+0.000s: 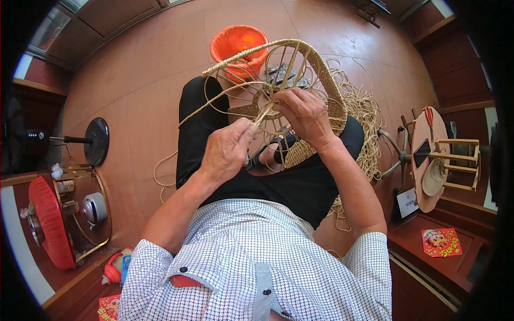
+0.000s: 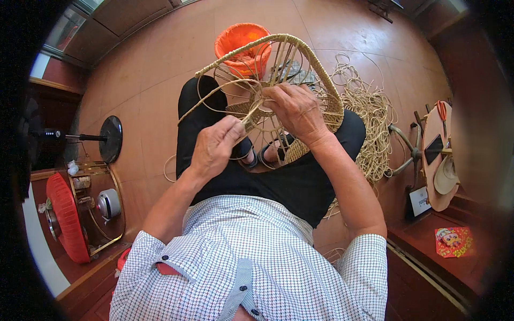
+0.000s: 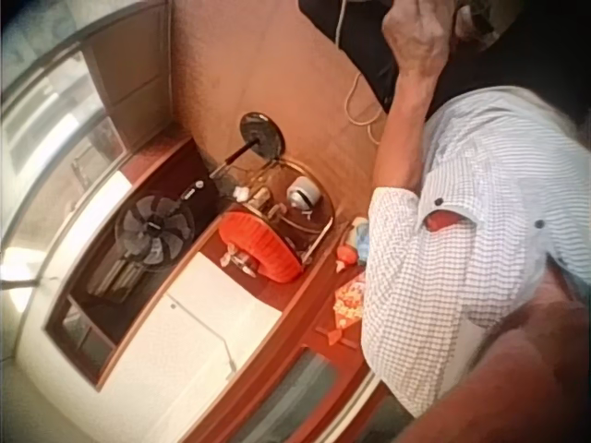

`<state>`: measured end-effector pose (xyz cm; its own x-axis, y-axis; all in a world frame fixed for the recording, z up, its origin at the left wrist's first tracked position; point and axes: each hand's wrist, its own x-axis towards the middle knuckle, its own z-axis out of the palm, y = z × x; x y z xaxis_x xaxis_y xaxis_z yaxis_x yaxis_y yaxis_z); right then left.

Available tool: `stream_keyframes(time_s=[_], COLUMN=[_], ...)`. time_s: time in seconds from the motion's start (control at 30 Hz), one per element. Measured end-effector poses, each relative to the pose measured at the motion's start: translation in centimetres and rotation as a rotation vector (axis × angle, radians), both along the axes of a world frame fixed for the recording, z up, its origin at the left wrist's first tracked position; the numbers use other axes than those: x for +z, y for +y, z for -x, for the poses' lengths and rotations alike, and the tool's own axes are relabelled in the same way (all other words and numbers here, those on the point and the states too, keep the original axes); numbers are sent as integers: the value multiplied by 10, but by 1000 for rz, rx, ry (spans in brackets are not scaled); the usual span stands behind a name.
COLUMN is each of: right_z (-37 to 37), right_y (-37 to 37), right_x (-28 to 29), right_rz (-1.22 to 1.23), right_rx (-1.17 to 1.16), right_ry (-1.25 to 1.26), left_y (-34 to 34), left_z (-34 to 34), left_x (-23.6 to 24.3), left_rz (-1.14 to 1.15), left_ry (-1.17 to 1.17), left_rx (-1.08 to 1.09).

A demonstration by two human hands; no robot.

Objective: The person is weaving straw material into a circular frame to construct a basket or similar handcrafted object.

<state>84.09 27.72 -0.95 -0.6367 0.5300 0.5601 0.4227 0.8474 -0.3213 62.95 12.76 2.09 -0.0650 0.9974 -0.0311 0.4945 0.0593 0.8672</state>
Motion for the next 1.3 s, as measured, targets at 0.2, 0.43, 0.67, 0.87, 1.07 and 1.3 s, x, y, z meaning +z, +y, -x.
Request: stream_keyframes(time_s=[0.2, 0.43, 0.67, 0.87, 1.07, 1.3], right_z=[8, 6, 5, 5, 5, 9], right_y=[-3, 5, 2, 1, 0, -2], right_x=[-9, -16, -25, -29, -30, -22], right_rz=[-80, -212, -227, -229, -206, -176], right_rx=[-86, -88, -107, -122, -124, -101], right_ry=[26, 95, 100, 107, 133, 133], left_y=[-36, -130, -327, -536, -509, -168], left_z=[40, 175, 358, 492, 522, 230], left_x=[30, 7, -4, 81, 39, -5], left_rz=[60, 316, 623, 699, 1258, 768], left_ry=[-117, 716, 1186, 667, 506, 451], left_rx=[46, 150, 419, 1181, 1007, 82])
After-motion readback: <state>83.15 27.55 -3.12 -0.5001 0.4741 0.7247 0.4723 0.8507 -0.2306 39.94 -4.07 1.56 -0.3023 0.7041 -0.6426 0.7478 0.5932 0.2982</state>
